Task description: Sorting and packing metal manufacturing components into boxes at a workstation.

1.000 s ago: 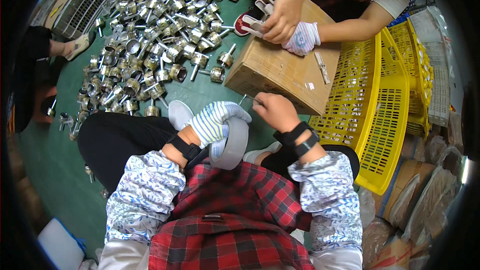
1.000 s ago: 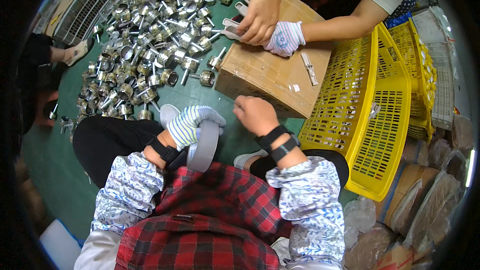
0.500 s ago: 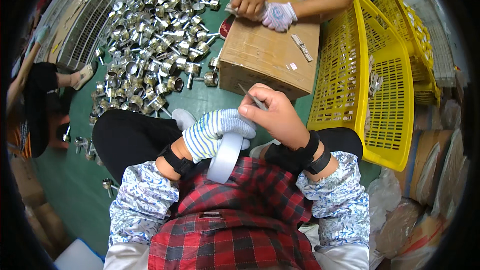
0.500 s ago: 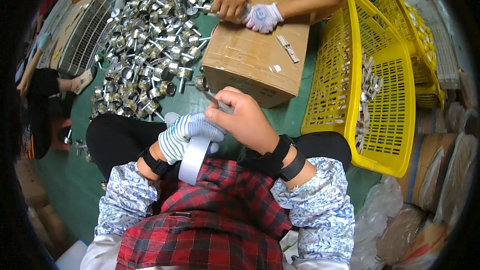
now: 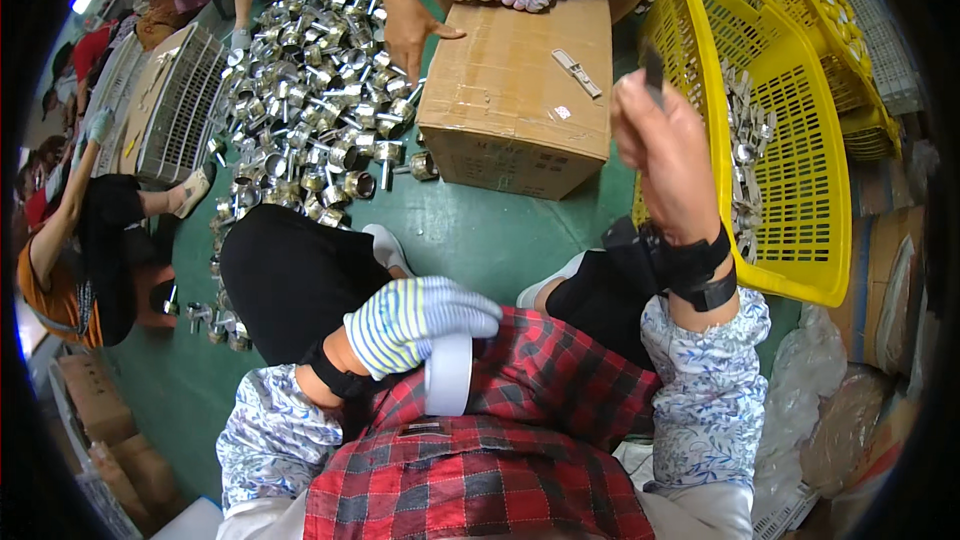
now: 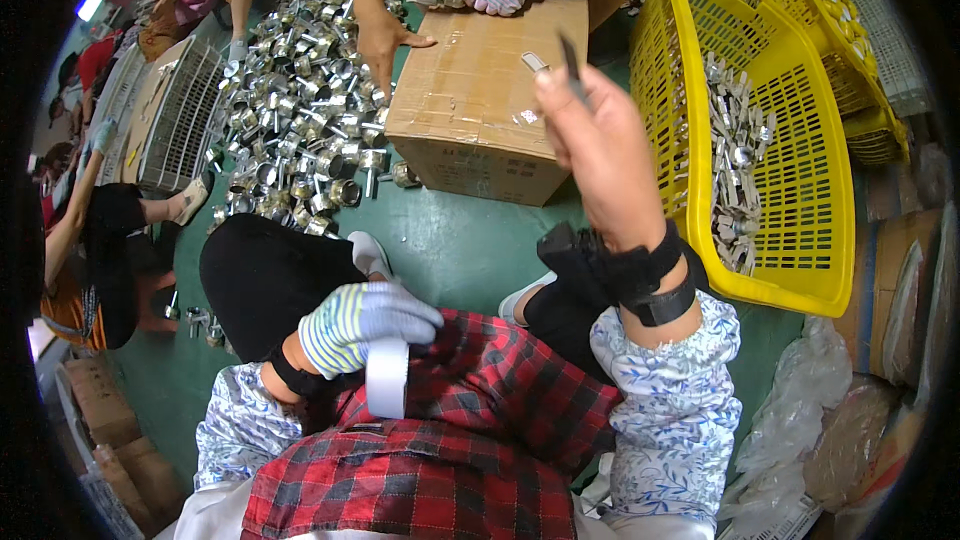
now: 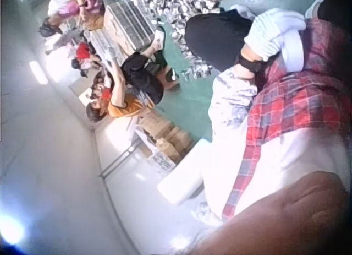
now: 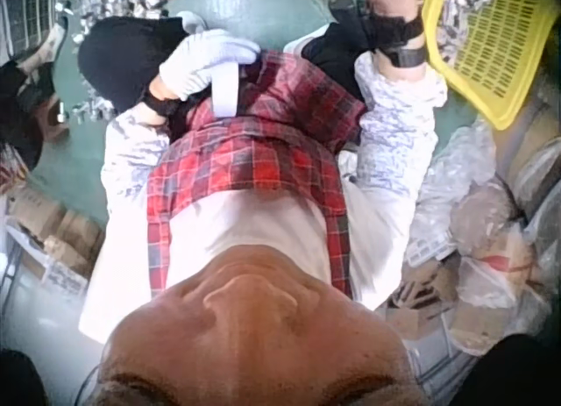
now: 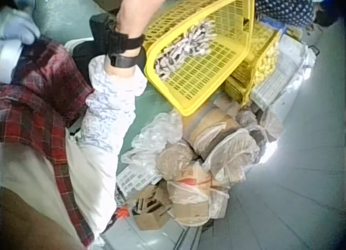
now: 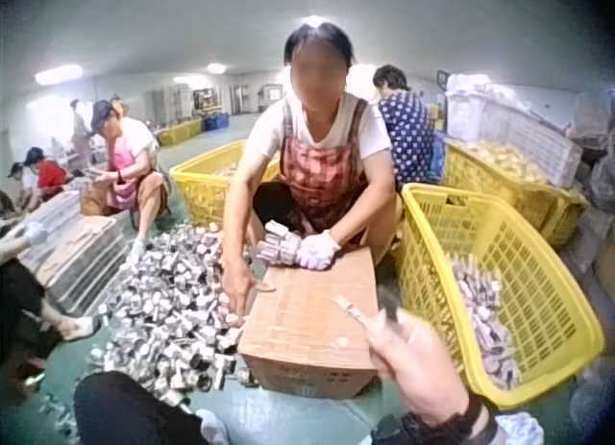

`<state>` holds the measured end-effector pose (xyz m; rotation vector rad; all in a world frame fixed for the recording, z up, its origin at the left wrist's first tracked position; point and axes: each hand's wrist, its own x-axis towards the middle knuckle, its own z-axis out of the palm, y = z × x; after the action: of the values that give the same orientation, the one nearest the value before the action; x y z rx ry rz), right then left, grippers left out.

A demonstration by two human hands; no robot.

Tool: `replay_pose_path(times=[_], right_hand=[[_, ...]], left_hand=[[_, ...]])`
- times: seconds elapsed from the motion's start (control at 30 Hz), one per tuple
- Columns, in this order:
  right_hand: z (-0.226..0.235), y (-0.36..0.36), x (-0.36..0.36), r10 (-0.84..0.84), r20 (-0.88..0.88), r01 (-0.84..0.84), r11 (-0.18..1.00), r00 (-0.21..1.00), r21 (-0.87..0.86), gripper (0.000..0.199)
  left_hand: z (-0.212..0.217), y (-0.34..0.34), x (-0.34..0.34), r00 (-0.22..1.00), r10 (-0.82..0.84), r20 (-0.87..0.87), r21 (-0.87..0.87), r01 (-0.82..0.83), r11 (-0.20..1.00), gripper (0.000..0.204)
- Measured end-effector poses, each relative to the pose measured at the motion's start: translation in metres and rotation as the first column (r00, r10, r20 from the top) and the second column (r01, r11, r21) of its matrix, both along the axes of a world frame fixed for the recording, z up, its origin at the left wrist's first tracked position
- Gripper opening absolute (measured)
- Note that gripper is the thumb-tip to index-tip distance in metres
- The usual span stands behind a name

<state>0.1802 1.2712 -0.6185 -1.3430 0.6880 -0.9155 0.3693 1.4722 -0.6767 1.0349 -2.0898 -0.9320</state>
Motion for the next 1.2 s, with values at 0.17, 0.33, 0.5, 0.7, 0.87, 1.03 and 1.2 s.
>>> replay_pose_path(times=[0.17,0.33,0.5,0.7,0.87,1.03,1.2], right_hand=[[-0.005,0.045,0.007,0.526,-0.173,-0.517,0.85,0.833,0.101,0.032],[-0.002,0.056,0.015,0.515,-0.328,-0.566,0.821,0.792,-0.078,0.021],[-0.018,0.053,0.026,0.395,-0.22,-0.426,0.898,0.892,-0.114,0.015],[-0.004,0.022,0.037,0.155,-0.195,-0.192,0.964,0.968,-0.185,0.019],[-0.012,-0.001,0.05,0.097,-0.14,-0.108,0.992,0.985,-0.072,0.018],[-0.026,-0.011,0.058,0.034,-0.249,-0.079,0.982,0.968,-0.171,0.017],[-0.03,-0.031,0.071,-0.028,-0.286,-0.051,0.963,0.958,-0.263,0.017]], left_hand=[[0.031,-0.011,0.002,0.986,0.104,-0.13,-0.003,-0.106,0.994,0.026],[0.033,-0.028,0.004,0.999,0.02,-0.045,-0.019,-0.02,1.0,0.025],[0.037,-0.058,0.009,0.994,-0.113,-0.008,-0.032,0.113,0.993,0.028],[0.04,-0.088,0.025,0.994,-0.017,-0.106,-0.032,0.014,0.999,0.038],[0.028,-0.108,0.038,0.899,0.037,-0.437,0.155,0.035,0.987,0.026],[0.027,-0.118,0.045,0.94,0.116,-0.321,0.354,0.005,0.935,0.026],[0.022,-0.133,0.054,0.925,0.219,-0.311,0.507,-0.033,0.861,0.034]])
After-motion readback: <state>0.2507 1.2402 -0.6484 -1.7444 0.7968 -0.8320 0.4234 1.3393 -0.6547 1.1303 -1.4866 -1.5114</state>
